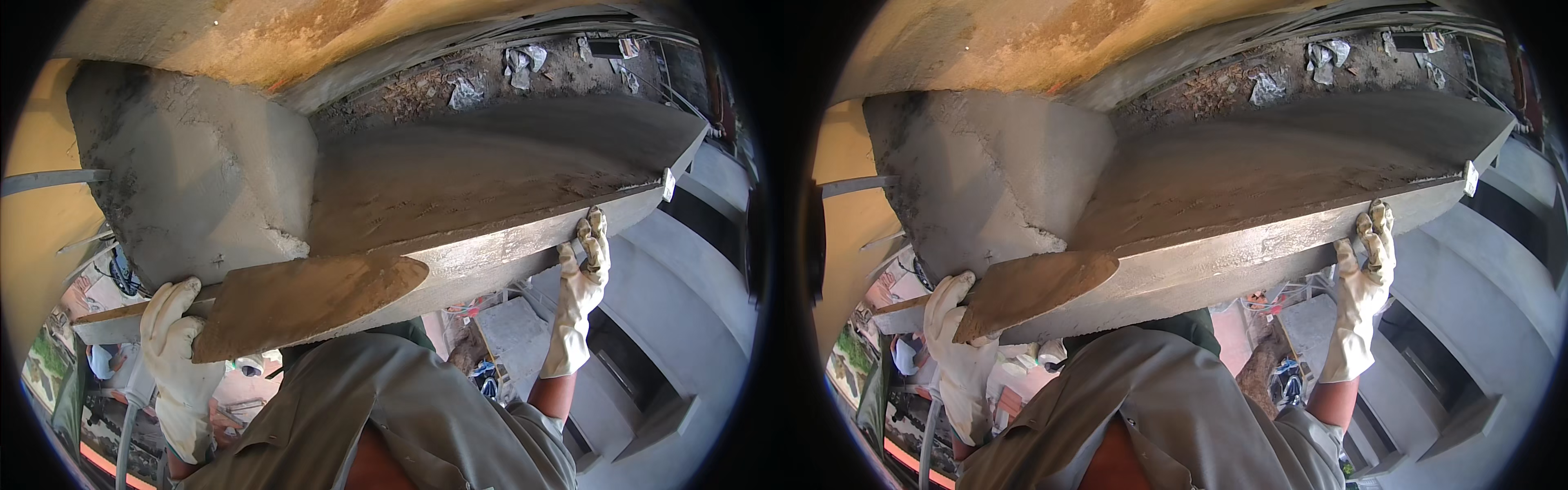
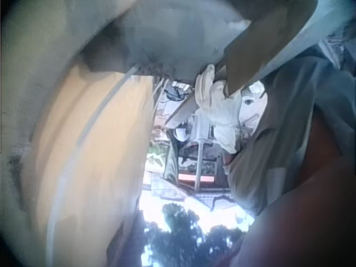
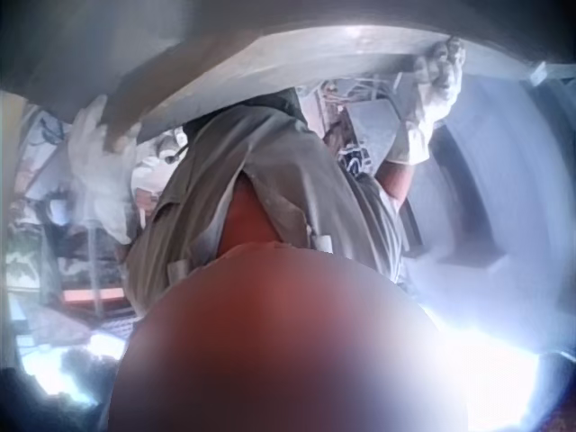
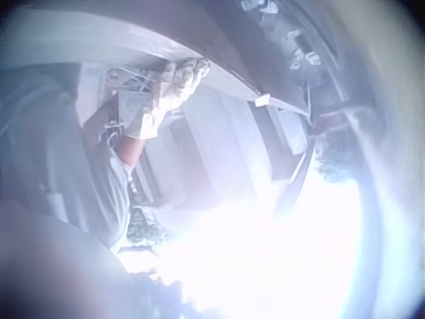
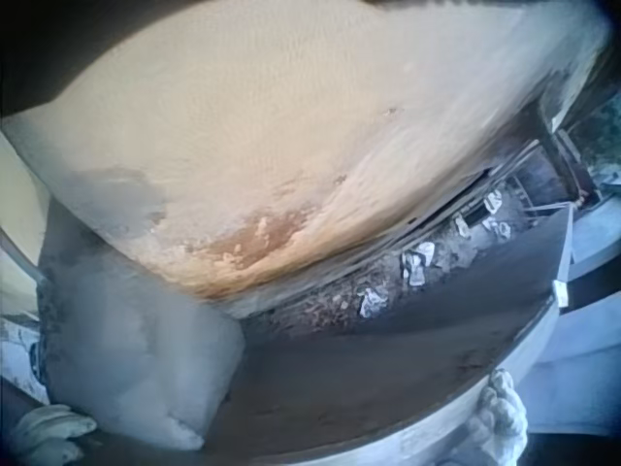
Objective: The person smooths a wet concrete ledge using a wooden float and a trowel. They repeatedly apply and level the concrete along the edge, then refine the surface with a trowel.
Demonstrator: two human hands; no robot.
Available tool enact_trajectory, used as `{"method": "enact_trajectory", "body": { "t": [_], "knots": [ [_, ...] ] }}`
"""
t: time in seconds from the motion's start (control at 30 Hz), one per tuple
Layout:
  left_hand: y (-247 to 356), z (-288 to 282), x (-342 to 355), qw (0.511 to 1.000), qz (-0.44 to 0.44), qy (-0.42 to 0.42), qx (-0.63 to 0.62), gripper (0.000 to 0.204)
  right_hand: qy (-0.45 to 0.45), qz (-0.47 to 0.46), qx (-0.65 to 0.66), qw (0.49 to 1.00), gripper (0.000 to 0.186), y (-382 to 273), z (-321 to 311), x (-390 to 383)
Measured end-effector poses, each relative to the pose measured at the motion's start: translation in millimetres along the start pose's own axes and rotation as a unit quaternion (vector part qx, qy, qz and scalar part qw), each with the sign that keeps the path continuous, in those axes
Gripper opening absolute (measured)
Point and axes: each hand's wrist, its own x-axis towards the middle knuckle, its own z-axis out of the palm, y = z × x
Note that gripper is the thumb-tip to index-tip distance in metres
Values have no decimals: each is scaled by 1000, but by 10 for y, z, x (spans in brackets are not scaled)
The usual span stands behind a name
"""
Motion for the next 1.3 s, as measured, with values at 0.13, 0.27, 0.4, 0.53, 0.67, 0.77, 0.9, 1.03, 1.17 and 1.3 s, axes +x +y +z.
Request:
{"method": "enact_trajectory", "body": {
  "t": [0.13,0.27,0.4,0.53,0.67,0.77,0.9,1.03,1.17,1.3],
  "knots": [
    [46,-40,-27,1000,-12,1,2,31,8,32,16,999,51,-42,43,-46],
    [42,26,-7,1000,2,16,13,31,-10,-21,-32,999,51,-7,42,6],
    [21,5,-51,1000,-4,-13,11,42,13,5,20,1000,50,-5,61,-20],
    [-28,-44,-142,999,-12,-29,27,36,9,13,-2,1000,44,-23,45,0],
    [-44,-14,-97,997,24,-47,50,42,1,5,-78,997,44,-100,-17,-24],
    [-80,-30,-145,997,30,-39,61,45,0,9,-81,997,50,-129,22,10],
    [-128,4,-189,998,30,-33,48,45,0,9,-68,998,51,-106,10,-3],
    [-137,64,-210,1000,-6,-15,25,37,17,34,-2,999,51,-61,51,-12],
    [-116,72,-184,1000,9,-3,19,36,18,30,-17,999,50,-112,67,-1],
    [-64,63,-129,1000,1,-11,12,37,6,45,-101,994,50,-185,29,20]
  ]
}}
